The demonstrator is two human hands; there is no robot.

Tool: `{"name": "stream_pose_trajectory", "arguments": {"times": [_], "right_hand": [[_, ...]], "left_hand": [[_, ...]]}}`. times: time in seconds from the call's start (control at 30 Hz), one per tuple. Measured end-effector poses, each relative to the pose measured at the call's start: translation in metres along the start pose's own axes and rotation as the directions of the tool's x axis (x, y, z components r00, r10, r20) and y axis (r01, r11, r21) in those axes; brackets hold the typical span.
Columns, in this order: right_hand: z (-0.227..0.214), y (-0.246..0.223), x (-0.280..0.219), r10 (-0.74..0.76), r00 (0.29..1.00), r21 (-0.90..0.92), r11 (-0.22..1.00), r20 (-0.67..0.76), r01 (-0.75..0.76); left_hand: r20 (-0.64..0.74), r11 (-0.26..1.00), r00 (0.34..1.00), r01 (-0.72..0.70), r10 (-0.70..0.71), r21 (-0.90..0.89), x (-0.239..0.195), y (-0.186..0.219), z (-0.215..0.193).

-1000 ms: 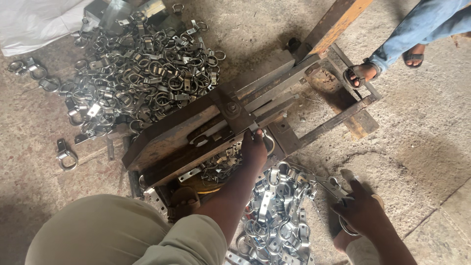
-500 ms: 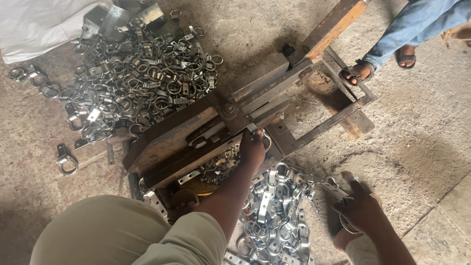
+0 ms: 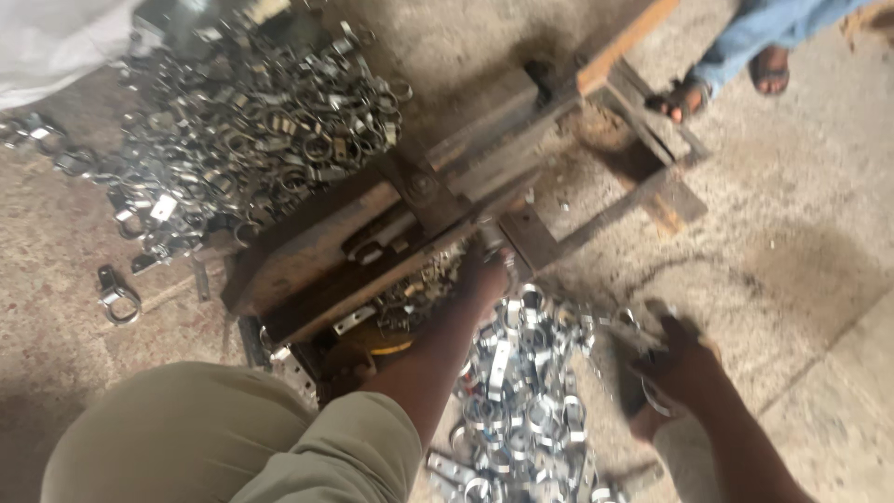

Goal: The person repeatedly fits a metal strap and a D-ring together and places them into a manual press to bend the strap around the ring. After each press, they toss the completed hardware onto a growing pile on the floor.

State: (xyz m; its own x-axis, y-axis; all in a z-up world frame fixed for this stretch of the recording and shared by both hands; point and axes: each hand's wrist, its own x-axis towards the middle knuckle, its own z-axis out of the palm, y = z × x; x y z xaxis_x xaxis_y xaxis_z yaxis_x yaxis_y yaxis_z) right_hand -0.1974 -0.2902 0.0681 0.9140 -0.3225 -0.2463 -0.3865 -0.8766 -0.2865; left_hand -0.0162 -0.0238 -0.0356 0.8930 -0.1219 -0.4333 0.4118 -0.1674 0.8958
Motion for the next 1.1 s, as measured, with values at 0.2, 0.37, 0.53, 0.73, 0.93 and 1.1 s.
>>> {"name": "stream_pose_trajectory", "arguments": {"times": [0.2,0.37,0.53,0.73,0.93,1.1], "right_hand": [[-0.011,-0.022,-0.006,-0.022,0.999,0.023,0.999,-0.047,0.023],[-0.049,-0.105,-0.017,0.157,0.988,0.398,0.906,-0.006,-0.142],[-0.055,-0.180,-0.008,0.083,0.996,0.710,0.700,0.030,-0.080],[0.064,-0.124,0.044,0.005,0.979,0.863,0.472,-0.205,0.179],[0.232,-0.018,0.075,0.242,0.964,0.436,0.883,-0.111,-0.172],[0.314,0.003,0.080,0.244,0.970,0.533,0.824,-0.024,-0.194]], "left_hand": [[-0.065,0.912,0.918,-0.396,0.391,-0.109,-0.052,0.139,0.000],[-0.222,0.812,0.847,-0.528,0.483,-0.250,-0.065,0.175,-0.029],[0.393,0.976,0.907,-0.076,0.153,-0.205,-0.074,0.086,0.012],[0.190,0.957,0.978,0.130,-0.081,-0.260,-0.051,0.057,-0.005],[0.085,0.958,0.976,0.212,-0.199,-0.192,-0.023,0.041,-0.029],[-0.017,1.000,1.000,0.017,-0.017,-0.002,-0.014,0.016,-0.029]]}}
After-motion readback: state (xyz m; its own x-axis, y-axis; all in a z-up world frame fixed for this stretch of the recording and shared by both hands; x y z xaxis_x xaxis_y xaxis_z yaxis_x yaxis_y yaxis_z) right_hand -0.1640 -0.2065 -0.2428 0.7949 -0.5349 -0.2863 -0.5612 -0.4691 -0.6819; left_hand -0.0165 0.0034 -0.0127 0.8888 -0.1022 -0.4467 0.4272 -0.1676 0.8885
